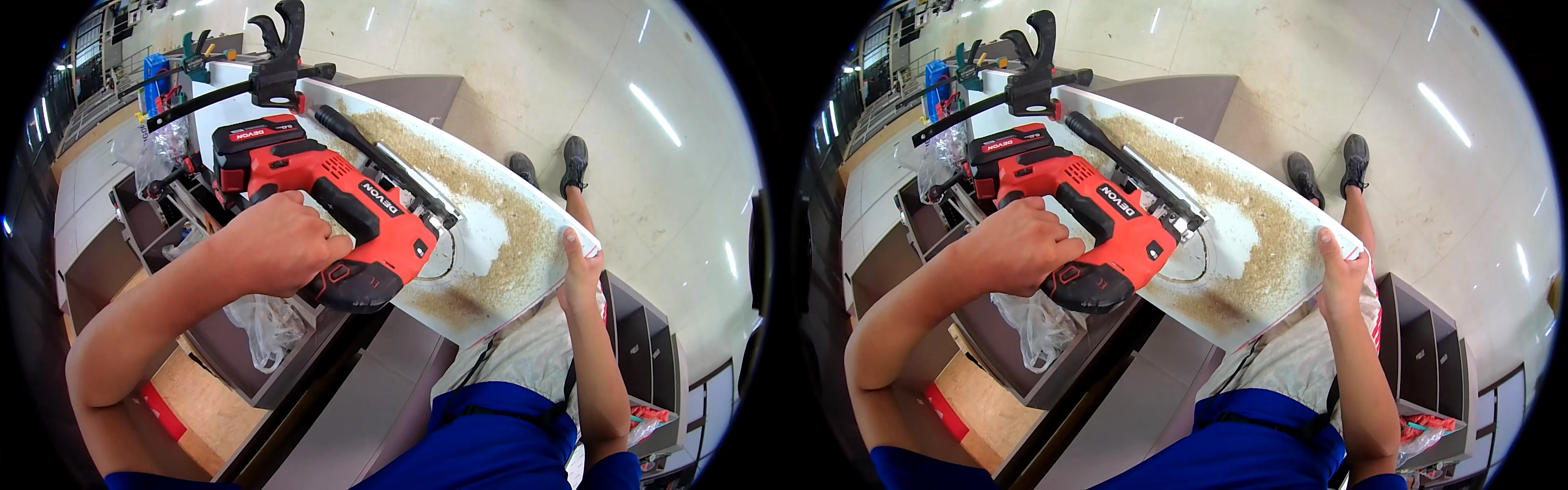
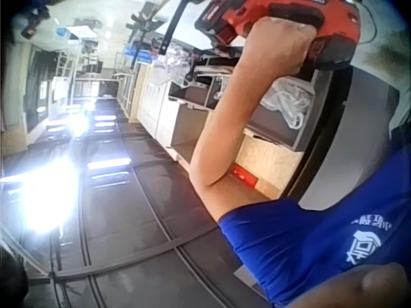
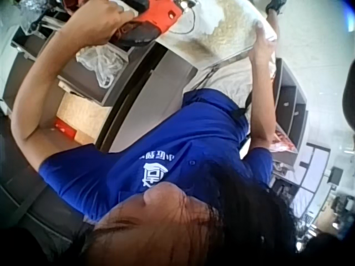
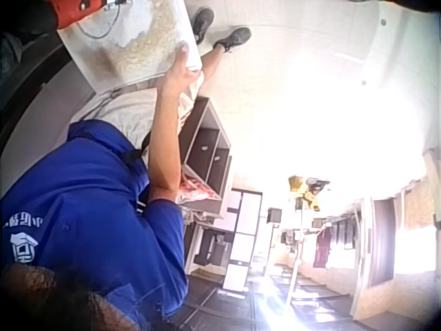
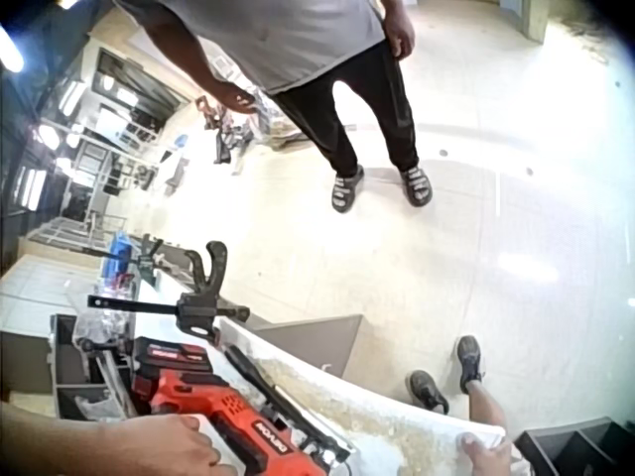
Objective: The person uses a cordless drill to make a pilot hole in a white board, then switches to a jigsaw to cut a circular opening along a marked line. A second person briefly assists by holding the board and removing the cut piece.
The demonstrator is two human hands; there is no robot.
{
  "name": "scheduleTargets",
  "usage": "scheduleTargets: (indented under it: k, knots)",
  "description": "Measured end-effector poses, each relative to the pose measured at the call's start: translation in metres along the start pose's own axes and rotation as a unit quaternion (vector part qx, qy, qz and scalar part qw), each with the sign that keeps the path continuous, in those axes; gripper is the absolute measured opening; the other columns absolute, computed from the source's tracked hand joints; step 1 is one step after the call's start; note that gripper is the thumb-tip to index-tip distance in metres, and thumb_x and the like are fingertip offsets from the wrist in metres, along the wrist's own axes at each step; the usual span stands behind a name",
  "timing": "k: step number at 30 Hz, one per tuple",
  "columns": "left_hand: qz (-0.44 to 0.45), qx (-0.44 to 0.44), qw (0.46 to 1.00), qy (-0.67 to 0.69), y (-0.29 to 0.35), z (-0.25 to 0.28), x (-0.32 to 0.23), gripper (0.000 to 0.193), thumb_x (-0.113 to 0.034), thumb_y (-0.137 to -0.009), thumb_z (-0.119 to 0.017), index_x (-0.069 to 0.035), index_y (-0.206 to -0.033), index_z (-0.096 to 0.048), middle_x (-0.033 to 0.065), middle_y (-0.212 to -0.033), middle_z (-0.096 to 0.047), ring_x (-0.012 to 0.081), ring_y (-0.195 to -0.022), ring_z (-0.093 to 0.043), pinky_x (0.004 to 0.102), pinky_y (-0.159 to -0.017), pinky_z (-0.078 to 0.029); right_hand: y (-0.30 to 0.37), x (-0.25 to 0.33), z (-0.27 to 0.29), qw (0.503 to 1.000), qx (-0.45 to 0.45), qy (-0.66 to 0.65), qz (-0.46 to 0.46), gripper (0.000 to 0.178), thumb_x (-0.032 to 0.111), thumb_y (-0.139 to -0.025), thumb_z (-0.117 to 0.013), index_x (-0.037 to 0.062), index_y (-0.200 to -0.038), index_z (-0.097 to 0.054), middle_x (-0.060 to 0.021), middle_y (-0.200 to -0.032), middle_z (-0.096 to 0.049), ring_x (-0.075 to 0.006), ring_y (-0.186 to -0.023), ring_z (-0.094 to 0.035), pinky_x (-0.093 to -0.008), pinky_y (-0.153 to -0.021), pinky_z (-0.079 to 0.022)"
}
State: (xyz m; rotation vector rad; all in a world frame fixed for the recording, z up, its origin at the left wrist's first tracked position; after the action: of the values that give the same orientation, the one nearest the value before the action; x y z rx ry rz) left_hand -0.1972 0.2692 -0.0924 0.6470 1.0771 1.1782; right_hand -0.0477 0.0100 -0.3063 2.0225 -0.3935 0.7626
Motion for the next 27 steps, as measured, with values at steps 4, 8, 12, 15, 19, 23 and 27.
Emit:
scheduleTargets:
  k: [4,8,12,15,19,23,27]
  knots:
    - [0.000,0.001,1.000,0.007,0.000,0.000,-0.001,0.024,-0.007,-0.065,-0.072,-0.011,-0.087,-0.062,0.0009,-0.068,-0.060,0.0231,-0.072,-0.066,0.0393,-0.070,-0.047,-0.001,-0.003,0.003,1.000,0.002,0.019,-0.005,0.096,0.027,-0.089,-0.081,-0.0040,-0.159,-0.023,-0.0189,-0.168,-0.022,-0.0300,-0.145,-0.045,-0.0408,-0.120,-0.035]
    - [0.001,0.005,1.000,0.013,0.000,-0.002,-0.001,0.022,-0.008,-0.068,-0.071,-0.011,-0.089,-0.063,0.0019,-0.069,-0.062,0.0238,-0.072,-0.067,0.0399,-0.070,-0.047,-0.001,-0.004,0.004,1.000,0.000,0.026,-0.003,0.095,0.027,-0.090,-0.081,-0.0040,-0.159,-0.024,-0.0193,-0.168,-0.023,-0.0306,-0.145,-0.044,-0.0406,-0.120,-0.034]
    - [-0.006,0.018,1.000,0.009,-0.002,-0.001,-0.004,0.019,-0.010,-0.075,-0.070,-0.011,-0.094,-0.065,0.0037,-0.070,-0.067,0.0250,-0.070,-0.069,0.0404,-0.069,-0.046,-0.001,-0.003,0.005,1.000,-0.005,0.023,-0.001,0.095,0.027,-0.089,-0.081,-0.0042,-0.159,-0.025,-0.0198,-0.168,-0.023,-0.0306,-0.144,-0.046,-0.0407,-0.120,-0.035]
    - [-0.006,0.018,1.000,0.011,-0.001,0.000,-0.005,0.019,-0.009,-0.075,-0.071,-0.010,-0.093,-0.065,0.0037,-0.070,-0.067,0.0248,-0.070,-0.069,0.0404,-0.068,-0.046,-0.001,-0.003,0.001,1.000,0.002,0.013,-0.013,0.096,0.029,-0.088,-0.083,-0.0041,-0.158,-0.027,-0.0210,-0.167,-0.023,-0.0312,-0.148,-0.039,-0.0415,-0.122,-0.031]
    - [-0.005,0.012,1.000,0.007,-0.002,0.000,-0.006,0.019,-0.009,-0.074,-0.071,-0.011,-0.093,-0.065,0.0036,-0.070,-0.067,0.0245,-0.069,-0.069,0.0399,-0.068,-0.046,-0.002,-0.008,0.009,0.999,-0.005,0.041,-0.012,0.097,0.032,-0.086,-0.084,-0.0040,-0.158,-0.029,-0.0223,-0.167,-0.025,-0.0315,-0.154,-0.028,-0.0423,-0.124,-0.026]
    - [0.004,0.007,1.000,0.008,-0.002,-0.002,-0.006,0.026,-0.006,-0.063,-0.073,-0.011,-0.086,-0.064,0.0010,-0.068,-0.061,0.0232,-0.072,-0.066,0.0392,-0.070,-0.046,-0.002,-0.010,0.010,0.999,-0.006,0.051,-0.016,0.099,0.036,-0.084,-0.085,-0.0037,-0.157,-0.031,-0.0227,-0.166,-0.027,-0.0313,-0.155,-0.025,-0.0427,-0.124,-0.024]
    - [0.005,0.010,1.000,0.007,-0.002,-0.003,-0.007,0.027,-0.006,-0.062,-0.074,-0.010,-0.087,-0.064,0.0010,-0.069,-0.061,0.0230,-0.073,-0.066,0.0391,-0.070,-0.046,-0.002,-0.011,0.011,0.998,-0.010,0.059,-0.015,0.101,0.040,-0.083,-0.086,-0.0032,-0.157,-0.032,-0.0225,-0.165,-0.029,-0.0311,-0.155,-0.026,-0.0428,-0.124,-0.025]
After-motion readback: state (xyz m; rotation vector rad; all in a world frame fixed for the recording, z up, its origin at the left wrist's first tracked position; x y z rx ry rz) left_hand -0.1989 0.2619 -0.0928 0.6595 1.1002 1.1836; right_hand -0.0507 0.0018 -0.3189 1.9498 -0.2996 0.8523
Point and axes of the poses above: each hand's wrist, its own y-axis away from the middle knuckle, its own z-axis out of the back of the hand, x = y × z, the point moved 10 cm from there along -y, towards the middle knuckle
